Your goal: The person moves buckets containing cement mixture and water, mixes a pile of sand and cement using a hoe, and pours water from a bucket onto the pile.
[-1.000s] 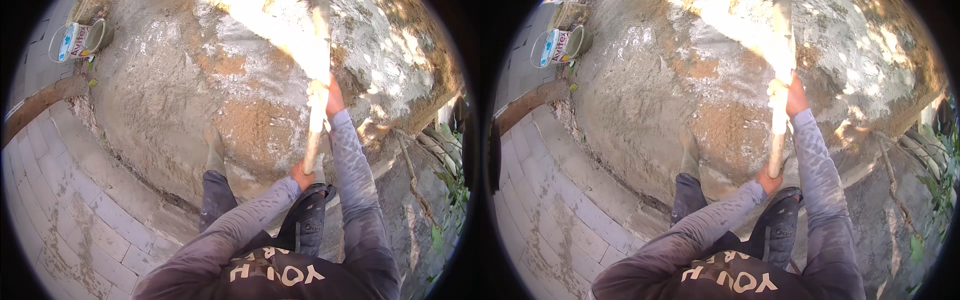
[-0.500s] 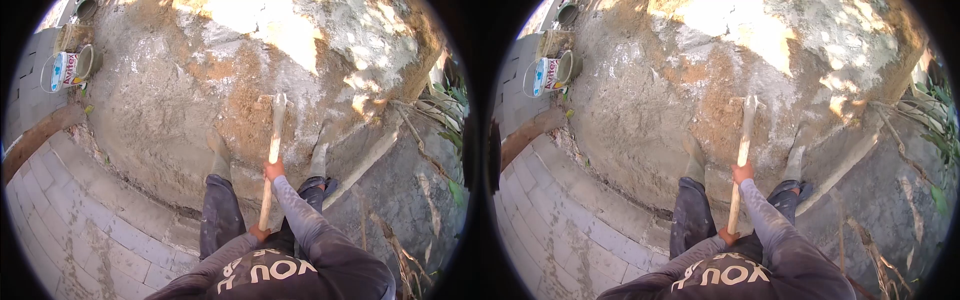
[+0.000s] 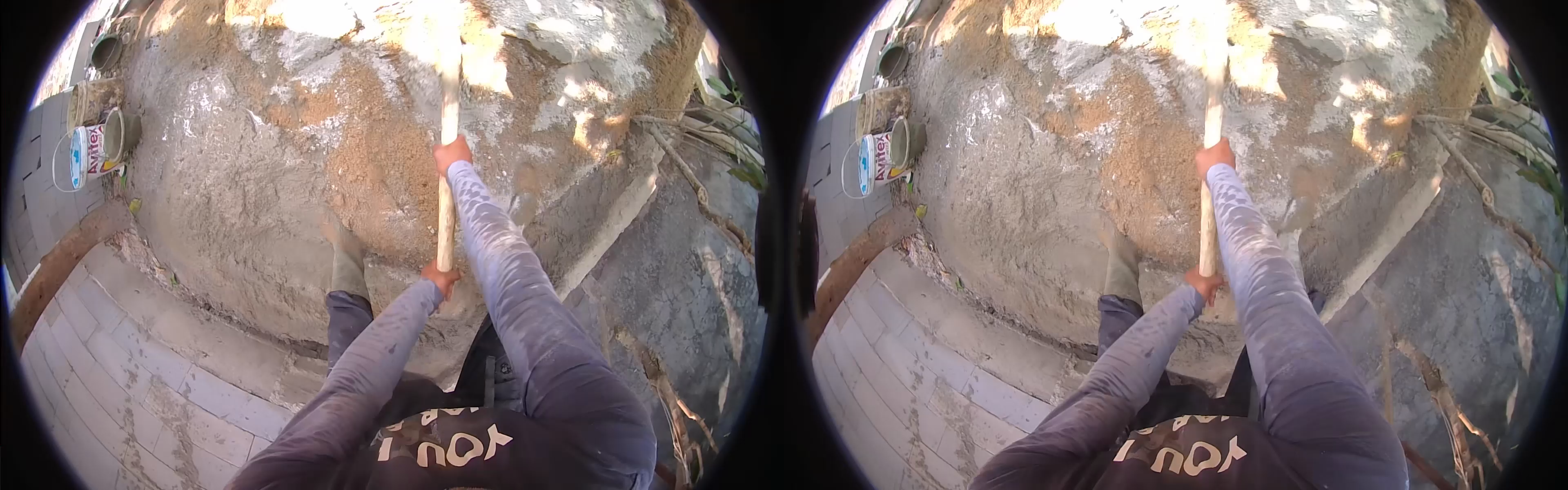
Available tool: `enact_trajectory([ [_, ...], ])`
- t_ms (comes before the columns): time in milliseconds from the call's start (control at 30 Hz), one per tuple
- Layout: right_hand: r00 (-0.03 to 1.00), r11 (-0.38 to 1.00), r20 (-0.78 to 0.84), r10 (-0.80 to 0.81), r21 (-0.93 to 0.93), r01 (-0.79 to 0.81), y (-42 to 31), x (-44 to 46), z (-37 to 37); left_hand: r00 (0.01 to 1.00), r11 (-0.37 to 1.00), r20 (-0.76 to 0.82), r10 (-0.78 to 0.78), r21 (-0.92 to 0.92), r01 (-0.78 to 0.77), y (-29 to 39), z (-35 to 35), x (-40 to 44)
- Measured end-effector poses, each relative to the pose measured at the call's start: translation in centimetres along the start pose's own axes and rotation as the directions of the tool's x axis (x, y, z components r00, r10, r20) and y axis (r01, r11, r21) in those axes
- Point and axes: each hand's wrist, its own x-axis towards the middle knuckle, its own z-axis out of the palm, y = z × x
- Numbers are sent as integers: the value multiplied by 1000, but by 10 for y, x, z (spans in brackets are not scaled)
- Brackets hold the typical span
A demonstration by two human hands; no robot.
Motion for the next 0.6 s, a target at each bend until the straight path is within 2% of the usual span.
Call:
enact_trajectory([
  [33,998,1000,52,20,-6,-20,34,-14,19,995,998,-96,-2,-66,-4,-25,8,-22],
  [67,991,995,82,102,13,-103,66,-34,42,993,990,-45,-113,-96,108,-62,4,-36],
  [100,966,976,154,208,38,-216,80,-71,47,987,986,-50,-152,-77,148,-86,-1,-67],
  [167,931,932,245,271,176,-317,87,-150,31,977,981,-90,-195,-33,192,-130,-7,-128],
  [200,911,886,297,286,281,-370,80,-190,8,965,965,-123,-232,94,244,-124,0,-169],
  [233,932,897,256,256,296,-327,90,-219,-3,968,932,-93,-232,266,248,-146,0,-195],
  [267,917,840,309,252,400,-366,89,-247,-25,973,884,-204,-105,429,185,-178,6,-215],
  [300,900,773,365,238,490,-403,79,-265,-57,978,875,-192,-85,454,165,-179,13,-234],
  [367,954,748,247,170,597,-288,47,-260,-119,992,912,-121,-25,403,72,-151,29,-226],
  [400,978,761,148,145,616,-206,21,-251,-157,988,863,-121,94,505,-21,-126,33,-203],
  [433,993,769,40,112,630,-112,-1,-228,-189,978,845,-130,163,530,-70,-75,46,-178],
  [500,968,751,-245,-44,631,194,-18,-146,-223,951,778,-95,295,601,-181,21,72,-108],
  [533,914,733,-381,-141,580,355,-30,-102,-244,932,724,-53,358,646,-242,64,82,-65],
  [567,941,786,-335,-57,566,249,-68,-75,-285,922,735,11,387,600,-316,115,92,-38],
  [600,966,695,-257,-23,691,200,-90,-47,-308,901,719,39,432,587,-371,156,103,-18],
])
